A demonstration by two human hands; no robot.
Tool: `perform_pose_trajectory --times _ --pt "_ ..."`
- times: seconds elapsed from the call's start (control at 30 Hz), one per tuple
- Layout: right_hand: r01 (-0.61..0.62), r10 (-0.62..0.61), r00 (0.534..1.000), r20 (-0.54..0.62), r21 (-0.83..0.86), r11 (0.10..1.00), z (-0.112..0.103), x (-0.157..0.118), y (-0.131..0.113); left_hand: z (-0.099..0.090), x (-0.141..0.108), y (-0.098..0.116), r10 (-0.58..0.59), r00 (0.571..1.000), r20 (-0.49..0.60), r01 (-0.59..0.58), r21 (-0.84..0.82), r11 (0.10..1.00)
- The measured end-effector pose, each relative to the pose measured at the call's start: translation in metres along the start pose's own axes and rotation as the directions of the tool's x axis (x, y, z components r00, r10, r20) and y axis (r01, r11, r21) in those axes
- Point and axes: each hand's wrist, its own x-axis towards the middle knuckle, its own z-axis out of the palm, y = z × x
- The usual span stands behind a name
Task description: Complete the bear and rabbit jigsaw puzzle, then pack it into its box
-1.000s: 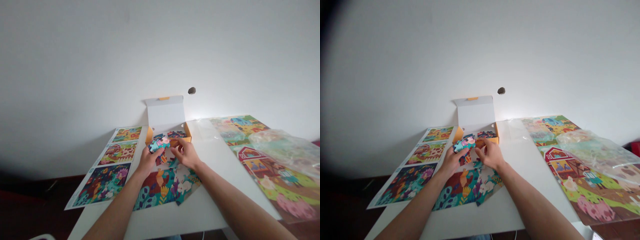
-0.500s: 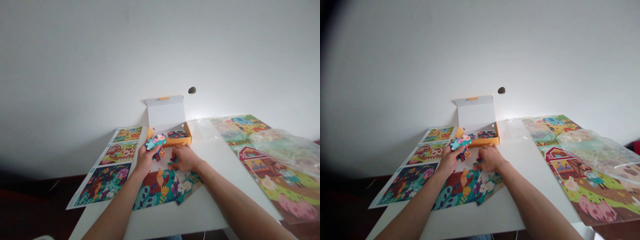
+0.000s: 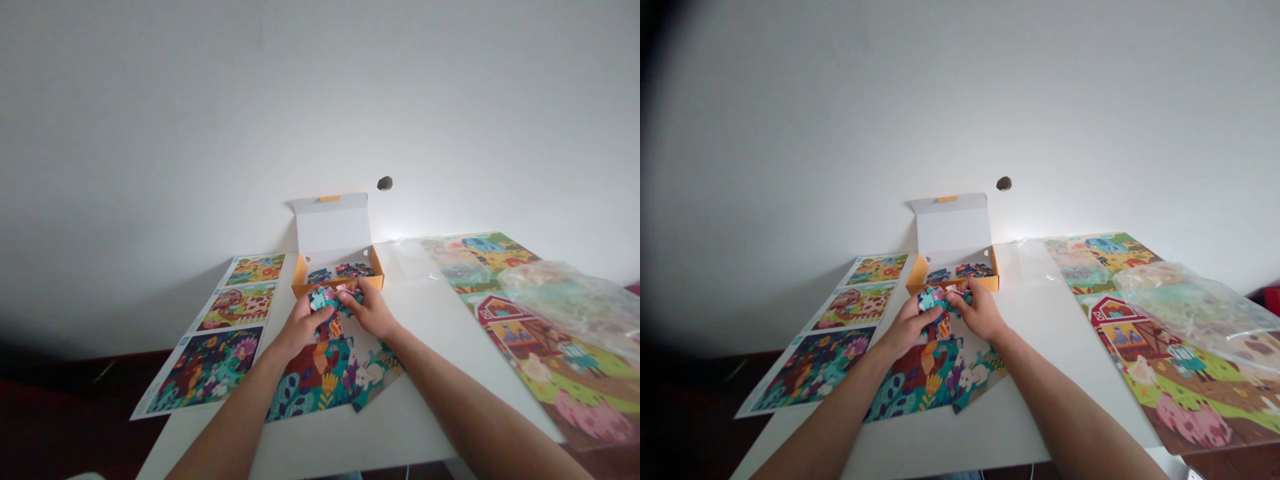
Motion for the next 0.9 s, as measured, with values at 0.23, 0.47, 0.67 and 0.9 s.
perform_pose_trajectory --times 0.23,0.47,0.67,0.9 --pt "-0.094 0.089 0.986 0.137 0.029 0.995 0.010 -0.005 -0.001 0.002 -0.003 -0.001 0.009 0.998 0.055 -0.011 0.034 0.999" --pt "-0.197 0.148 0.963 0.227 0.211 0.958 0.008 -0.005 -0.006 -0.001 -0.009 0.005 -0.026 0.982 0.187 0.023 0.018 1.000" --pt "-0.207 0.212 0.977 0.012 0.279 0.938 0.006 -0.001 -0.009 -0.003 -0.004 0.003 -0.044 0.969 0.242 0.066 -0.082 0.994" --pt "-0.176 0.245 0.951 -0.188 0.325 0.929 0.002 -0.001 -0.013 -0.011 0.010 -0.002 0.044 0.995 -0.090 -0.044 0.004 0.999"
